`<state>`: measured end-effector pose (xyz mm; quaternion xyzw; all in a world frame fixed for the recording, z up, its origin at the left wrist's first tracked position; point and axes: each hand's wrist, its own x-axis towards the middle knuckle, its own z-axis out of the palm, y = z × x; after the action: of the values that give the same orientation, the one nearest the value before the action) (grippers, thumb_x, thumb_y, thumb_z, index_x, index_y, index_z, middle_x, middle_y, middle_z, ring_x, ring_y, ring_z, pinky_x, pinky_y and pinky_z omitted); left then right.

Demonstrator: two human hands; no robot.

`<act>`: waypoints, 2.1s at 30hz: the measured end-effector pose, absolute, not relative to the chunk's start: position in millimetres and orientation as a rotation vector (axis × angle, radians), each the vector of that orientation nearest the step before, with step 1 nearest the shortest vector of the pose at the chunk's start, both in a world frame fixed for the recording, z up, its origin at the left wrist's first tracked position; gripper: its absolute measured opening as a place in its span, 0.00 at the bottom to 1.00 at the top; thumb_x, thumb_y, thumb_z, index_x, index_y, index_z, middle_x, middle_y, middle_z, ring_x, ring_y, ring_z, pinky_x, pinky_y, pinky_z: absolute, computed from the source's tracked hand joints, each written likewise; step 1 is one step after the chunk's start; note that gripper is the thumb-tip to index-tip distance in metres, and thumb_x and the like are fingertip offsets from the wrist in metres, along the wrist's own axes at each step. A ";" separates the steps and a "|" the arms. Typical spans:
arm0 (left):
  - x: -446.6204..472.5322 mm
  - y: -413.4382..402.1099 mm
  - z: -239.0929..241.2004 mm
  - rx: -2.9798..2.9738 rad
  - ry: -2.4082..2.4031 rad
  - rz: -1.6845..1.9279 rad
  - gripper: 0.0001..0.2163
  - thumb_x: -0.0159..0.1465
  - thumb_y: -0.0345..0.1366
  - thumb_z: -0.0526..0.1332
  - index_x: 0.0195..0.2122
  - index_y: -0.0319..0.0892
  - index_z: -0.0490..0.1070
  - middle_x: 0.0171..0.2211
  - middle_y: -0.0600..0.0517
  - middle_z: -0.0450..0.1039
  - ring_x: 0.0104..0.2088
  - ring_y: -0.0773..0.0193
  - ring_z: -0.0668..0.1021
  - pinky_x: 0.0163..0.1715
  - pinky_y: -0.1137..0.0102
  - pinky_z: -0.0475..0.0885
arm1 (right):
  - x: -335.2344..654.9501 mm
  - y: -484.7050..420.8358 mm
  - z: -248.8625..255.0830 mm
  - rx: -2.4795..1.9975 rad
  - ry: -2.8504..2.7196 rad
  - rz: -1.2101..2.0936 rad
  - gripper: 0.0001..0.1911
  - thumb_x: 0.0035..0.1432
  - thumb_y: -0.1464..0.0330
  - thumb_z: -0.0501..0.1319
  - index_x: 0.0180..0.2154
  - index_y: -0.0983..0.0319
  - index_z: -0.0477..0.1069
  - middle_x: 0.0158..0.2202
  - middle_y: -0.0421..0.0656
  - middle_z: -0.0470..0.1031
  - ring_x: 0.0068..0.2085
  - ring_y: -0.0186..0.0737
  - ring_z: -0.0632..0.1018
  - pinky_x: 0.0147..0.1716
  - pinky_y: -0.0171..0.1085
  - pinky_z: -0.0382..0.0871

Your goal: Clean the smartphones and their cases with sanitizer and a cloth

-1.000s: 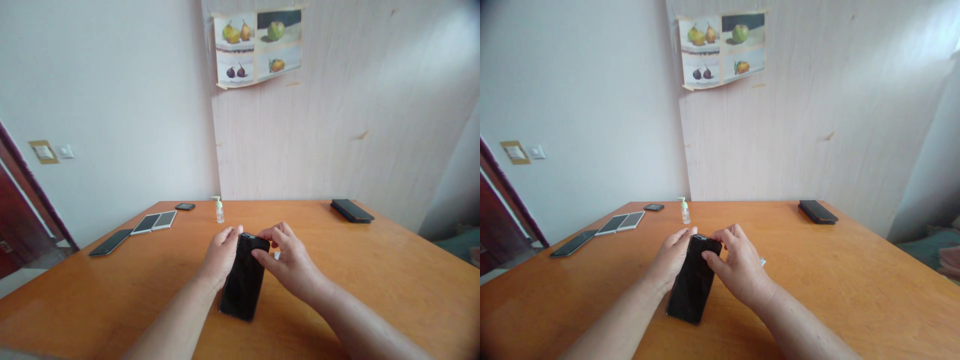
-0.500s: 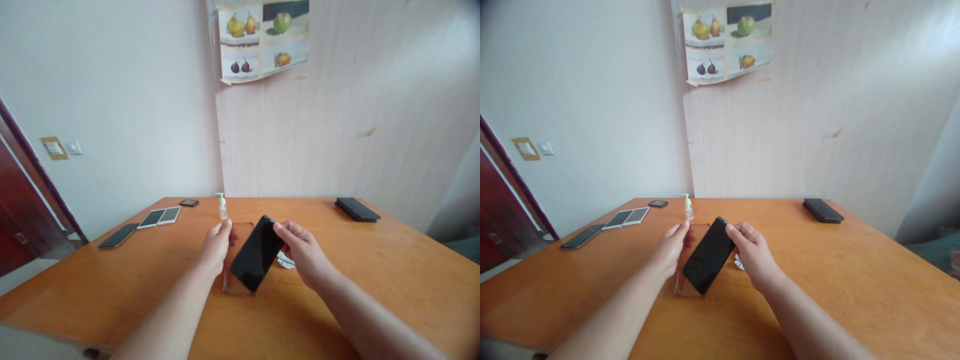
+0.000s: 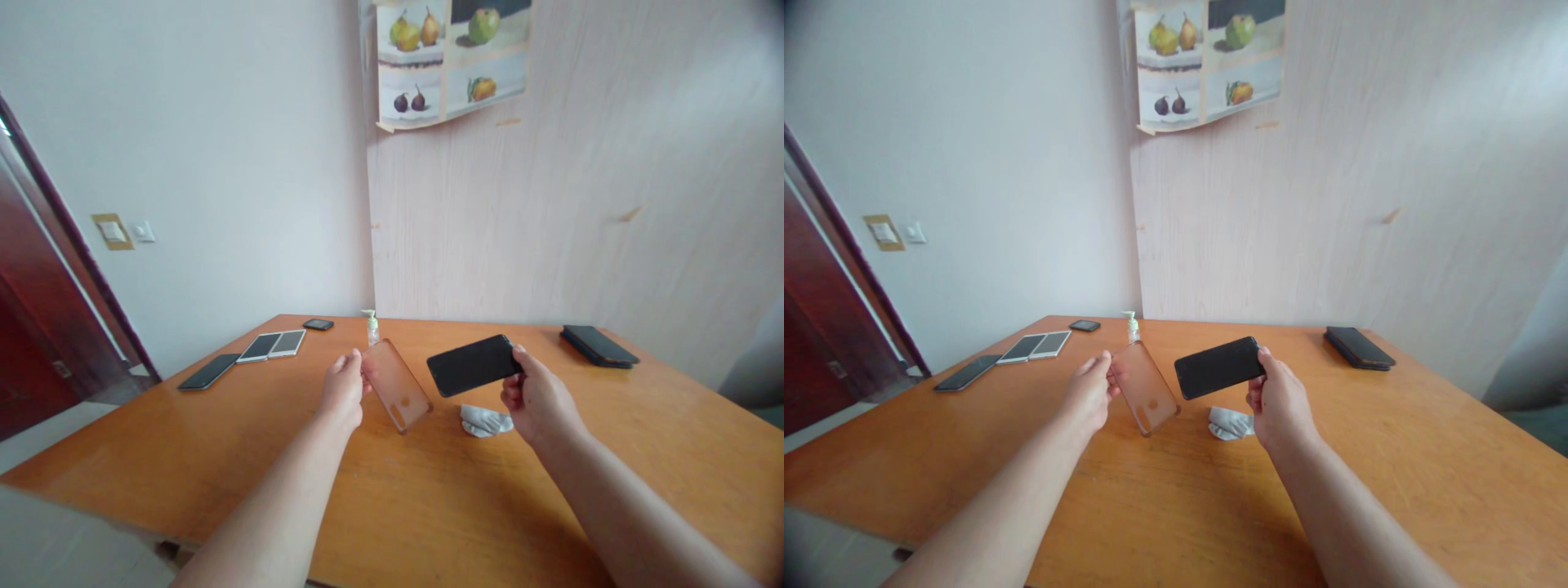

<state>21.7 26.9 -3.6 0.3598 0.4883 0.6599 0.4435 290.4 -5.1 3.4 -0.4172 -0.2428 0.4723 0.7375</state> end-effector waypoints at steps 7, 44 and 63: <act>26.8 27.2 -8.6 0.822 1.125 1.610 0.08 0.60 0.39 0.62 0.35 0.43 0.65 0.28 0.54 0.72 0.27 0.69 0.76 0.30 0.71 0.73 | 294.5 -2.3 2.7 -0.892 -0.523 1.061 0.15 0.54 0.59 0.65 0.29 0.58 0.61 0.16 0.30 0.57 0.14 0.26 0.57 0.11 0.26 0.47; 45.4 -3.4 -19.4 2.438 1.525 0.669 0.39 0.51 0.54 0.67 0.62 0.45 0.58 0.60 0.41 0.65 0.60 0.44 0.67 0.57 0.54 0.62 | 282.9 -4.8 -2.8 -0.982 -0.583 0.970 0.17 0.52 0.56 0.66 0.27 0.60 0.62 0.16 0.33 0.62 0.14 0.26 0.58 0.11 0.28 0.48; -0.4 2.0 -1.4 2.112 2.294 0.697 0.26 0.53 0.53 0.63 0.51 0.47 0.67 0.51 0.43 0.72 0.53 0.44 0.70 0.48 0.55 0.65 | 281.1 -5.4 -14.0 -1.019 -0.646 1.048 0.16 0.52 0.58 0.67 0.28 0.60 0.66 0.17 0.34 0.63 0.15 0.26 0.60 0.11 0.28 0.49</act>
<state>-0.4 2.0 -1.4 0.6608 0.7177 0.2181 -0.0265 281.1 -5.4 -14.0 -0.4571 -0.2896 0.4701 0.6972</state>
